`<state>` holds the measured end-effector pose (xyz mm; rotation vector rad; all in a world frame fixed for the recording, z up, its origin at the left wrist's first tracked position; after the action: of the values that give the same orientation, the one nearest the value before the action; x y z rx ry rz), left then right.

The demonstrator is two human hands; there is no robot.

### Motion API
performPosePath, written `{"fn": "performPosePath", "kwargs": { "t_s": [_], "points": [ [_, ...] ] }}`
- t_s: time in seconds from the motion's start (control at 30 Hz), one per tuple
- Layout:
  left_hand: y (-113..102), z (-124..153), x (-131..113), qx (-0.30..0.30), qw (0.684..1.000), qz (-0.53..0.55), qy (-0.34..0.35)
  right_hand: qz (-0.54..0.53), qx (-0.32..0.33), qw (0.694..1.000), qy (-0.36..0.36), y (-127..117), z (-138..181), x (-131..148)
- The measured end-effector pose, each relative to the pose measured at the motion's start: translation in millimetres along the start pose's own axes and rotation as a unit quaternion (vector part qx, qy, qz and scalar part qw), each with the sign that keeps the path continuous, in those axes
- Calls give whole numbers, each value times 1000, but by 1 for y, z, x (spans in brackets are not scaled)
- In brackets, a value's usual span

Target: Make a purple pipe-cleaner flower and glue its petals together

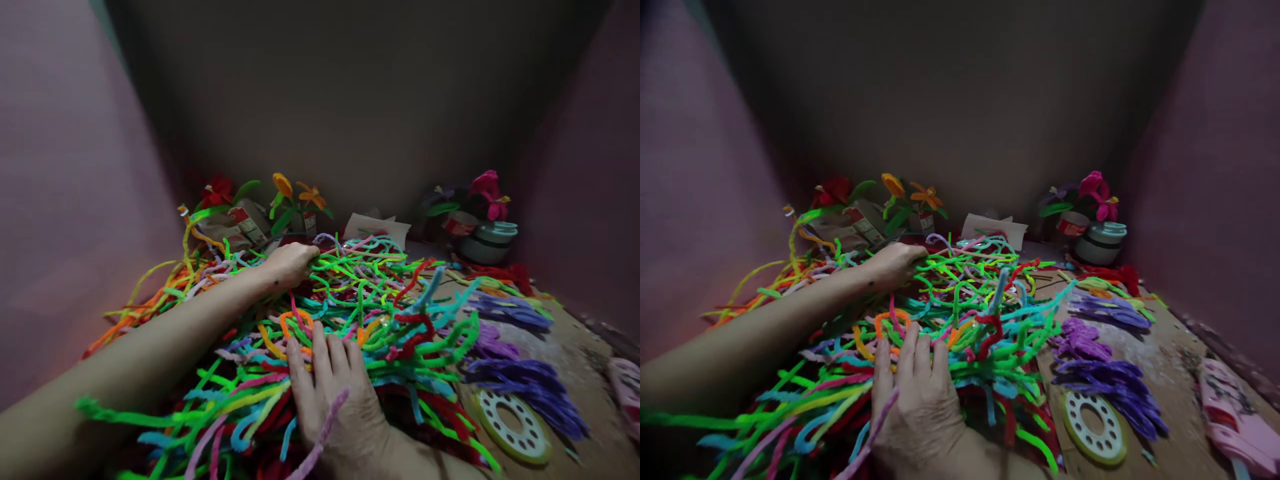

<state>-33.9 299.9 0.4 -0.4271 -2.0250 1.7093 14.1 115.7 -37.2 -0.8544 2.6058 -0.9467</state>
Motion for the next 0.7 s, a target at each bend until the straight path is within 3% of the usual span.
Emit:
{"fn": "performPosePath", "kwargs": {
  "t_s": [0.2,0.33,0.43,0.5,0.6,0.7],
  "points": [
    [9,-3,-9,64,996,49,41,-9,45,998,-35,-5,-4,4],
    [-26,14,-25,97,975,167,112,-10,42,999,-23,-2,-1,4],
    [-63,29,-39,57,955,250,149,-9,28,999,-19,-1,0,5],
    [-71,39,-57,51,948,244,196,-16,40,999,-4,1,-1,3],
    [-38,50,-80,116,954,118,248,-24,50,998,10,2,-1,1],
    [-9,44,-74,69,979,-31,187,-17,28,999,-5,-2,1,4]
  ]
}}
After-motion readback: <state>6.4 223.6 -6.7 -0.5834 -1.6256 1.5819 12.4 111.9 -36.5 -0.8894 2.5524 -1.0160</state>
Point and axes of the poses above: each hand's wrist, its own z-axis away from the middle knuckle, its own y-axis out of the palm, x = y × z, the point moved 8 cm from there along -z, towards the middle knuckle, and after that the axes turned 6 degrees about -z, right-handed, at the moved point
